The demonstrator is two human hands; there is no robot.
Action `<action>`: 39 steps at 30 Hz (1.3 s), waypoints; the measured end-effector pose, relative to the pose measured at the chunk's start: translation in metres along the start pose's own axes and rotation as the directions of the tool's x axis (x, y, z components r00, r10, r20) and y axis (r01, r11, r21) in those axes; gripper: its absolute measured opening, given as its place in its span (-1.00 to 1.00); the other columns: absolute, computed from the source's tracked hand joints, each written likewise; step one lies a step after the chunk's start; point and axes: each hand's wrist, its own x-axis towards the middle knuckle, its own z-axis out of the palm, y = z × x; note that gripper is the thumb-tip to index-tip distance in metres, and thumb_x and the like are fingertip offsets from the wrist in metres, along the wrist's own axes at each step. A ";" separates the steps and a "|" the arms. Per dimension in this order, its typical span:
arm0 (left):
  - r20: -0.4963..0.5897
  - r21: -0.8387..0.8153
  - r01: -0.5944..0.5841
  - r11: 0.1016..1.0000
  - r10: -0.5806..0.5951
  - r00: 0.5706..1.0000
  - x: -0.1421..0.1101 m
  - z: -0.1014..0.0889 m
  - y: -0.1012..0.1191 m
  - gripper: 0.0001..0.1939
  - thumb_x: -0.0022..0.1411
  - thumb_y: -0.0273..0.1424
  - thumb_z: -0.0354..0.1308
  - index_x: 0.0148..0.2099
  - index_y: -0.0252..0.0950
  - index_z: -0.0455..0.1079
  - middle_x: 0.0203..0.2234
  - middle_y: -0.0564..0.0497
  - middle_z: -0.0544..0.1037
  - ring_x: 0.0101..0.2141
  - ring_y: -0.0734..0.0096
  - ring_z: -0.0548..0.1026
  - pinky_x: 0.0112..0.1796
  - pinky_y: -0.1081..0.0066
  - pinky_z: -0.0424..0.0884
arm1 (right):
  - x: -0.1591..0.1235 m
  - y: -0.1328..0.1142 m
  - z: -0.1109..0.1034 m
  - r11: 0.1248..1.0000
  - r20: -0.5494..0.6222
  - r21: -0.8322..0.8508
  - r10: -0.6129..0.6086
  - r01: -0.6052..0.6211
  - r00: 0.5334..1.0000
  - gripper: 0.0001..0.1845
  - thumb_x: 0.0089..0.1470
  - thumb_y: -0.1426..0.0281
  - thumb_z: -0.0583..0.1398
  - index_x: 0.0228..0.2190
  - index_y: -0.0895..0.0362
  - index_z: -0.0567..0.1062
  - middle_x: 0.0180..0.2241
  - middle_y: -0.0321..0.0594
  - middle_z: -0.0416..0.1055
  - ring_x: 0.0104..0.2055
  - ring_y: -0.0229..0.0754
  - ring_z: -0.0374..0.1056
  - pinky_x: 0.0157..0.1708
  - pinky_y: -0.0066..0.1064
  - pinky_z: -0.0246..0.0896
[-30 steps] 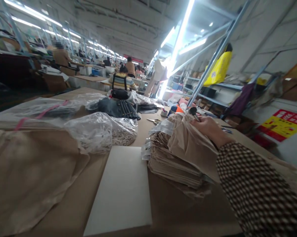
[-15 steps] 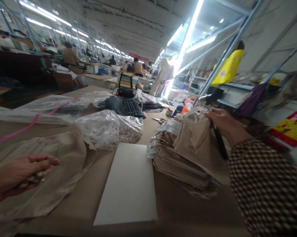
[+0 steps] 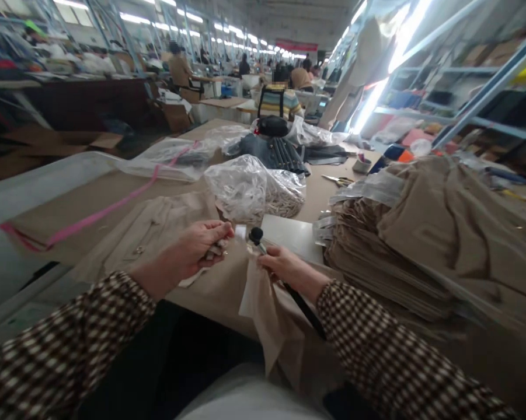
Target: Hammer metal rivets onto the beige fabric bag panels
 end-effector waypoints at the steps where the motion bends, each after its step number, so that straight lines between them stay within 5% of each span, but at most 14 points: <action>1: 0.024 0.006 -0.001 1.000 0.001 1.000 0.001 0.001 -0.004 -0.75 0.14 -0.24 0.28 -0.35 -0.31 0.35 -0.65 0.12 0.34 -0.71 0.62 0.26 -0.70 0.67 0.20 | 0.006 0.008 0.004 0.999 0.030 0.035 0.036 -0.037 0.999 -0.92 -0.03 0.42 0.17 -0.51 0.15 0.36 -0.61 -0.36 0.28 -0.63 -0.36 0.17 -0.64 -0.52 0.08; 4: 0.086 -0.014 0.006 1.000 -0.005 0.996 0.004 0.012 -0.019 -0.66 0.16 -0.12 0.25 -0.31 -0.31 0.34 -0.64 0.12 0.34 -0.71 0.64 0.25 -0.69 0.66 0.23 | 0.004 0.012 -0.001 0.998 0.008 0.052 -0.019 0.018 1.000 -0.82 -0.01 0.31 0.20 -0.52 0.16 0.37 -0.58 -0.32 0.33 -0.67 -0.37 0.17 -0.69 -0.53 0.03; 9: 0.182 -0.159 -0.067 0.985 0.096 0.979 0.009 0.057 -0.040 -0.48 0.09 0.07 0.23 -0.23 -0.32 0.35 -0.62 0.13 0.33 -0.72 0.65 0.22 -0.75 0.67 0.06 | -0.023 -0.012 -0.017 0.976 -0.015 0.079 -0.204 0.205 0.979 -0.65 -0.07 0.12 0.29 -0.45 0.14 0.38 -0.69 -0.49 0.15 -0.75 -0.45 -0.07 -0.76 -0.53 -0.24; 16: 0.153 -0.208 -0.015 0.978 0.047 0.987 0.006 0.104 -0.044 -0.48 0.03 0.08 0.27 -0.28 -0.28 0.29 -0.59 0.14 0.32 -0.69 0.63 0.28 -0.71 0.67 0.08 | -0.034 -0.012 -0.035 0.961 -0.145 -0.183 -0.233 0.205 0.961 -0.78 -0.14 0.26 0.24 -0.56 0.14 0.35 -0.74 -0.48 0.11 -0.71 -0.43 -0.04 -0.72 -0.51 -0.22; 21: 0.284 -0.158 -0.024 0.987 0.069 0.956 0.004 0.111 -0.046 -0.47 0.08 0.12 0.19 -0.34 -0.28 0.27 -0.63 0.14 0.29 -0.71 0.64 0.24 -0.71 0.67 0.02 | -0.042 -0.010 -0.050 0.939 -0.212 -0.233 -0.304 0.254 0.929 -0.80 -0.09 0.30 0.17 -0.60 0.12 0.29 -0.72 -0.46 0.07 -0.69 -0.42 -0.04 -0.71 -0.51 -0.22; 26: 0.284 -0.151 -0.033 0.988 0.075 0.956 0.005 0.119 -0.041 -0.46 0.09 0.13 0.17 -0.39 -0.29 0.25 -0.62 0.12 0.31 -0.70 0.65 0.23 -0.71 0.64 0.05 | -0.046 -0.007 -0.050 0.943 -0.276 -0.040 -0.329 0.331 0.903 -0.80 -0.04 0.26 0.20 -0.53 0.13 0.36 -0.67 -0.43 0.16 -0.67 -0.41 0.01 -0.70 -0.52 -0.13; 31: 0.281 0.087 -0.058 0.995 0.031 0.959 0.012 0.112 -0.039 -0.58 0.14 -0.06 0.23 -0.47 -0.30 0.25 -0.68 0.14 0.27 -0.74 0.67 0.14 -0.73 0.61 -0.04 | -0.050 0.001 -0.065 0.956 -0.205 0.013 -0.285 0.294 0.936 -0.80 -0.06 0.28 0.22 -0.41 0.13 0.37 -0.62 -0.41 0.30 -0.67 -0.38 0.16 -0.71 -0.55 -0.03; 39: 0.297 0.279 -0.057 0.959 -0.030 0.954 0.025 0.116 -0.048 -0.75 0.10 -0.31 0.26 -0.50 -0.30 0.31 -0.73 0.16 0.25 -0.75 0.65 0.13 -0.72 0.58 -0.02 | -0.044 0.034 -0.080 0.983 -0.002 -0.114 -0.145 0.144 0.989 -0.80 -0.11 0.29 0.25 -0.47 0.16 0.39 -0.67 -0.47 0.20 -0.71 -0.45 -0.03 -0.74 -0.53 -0.23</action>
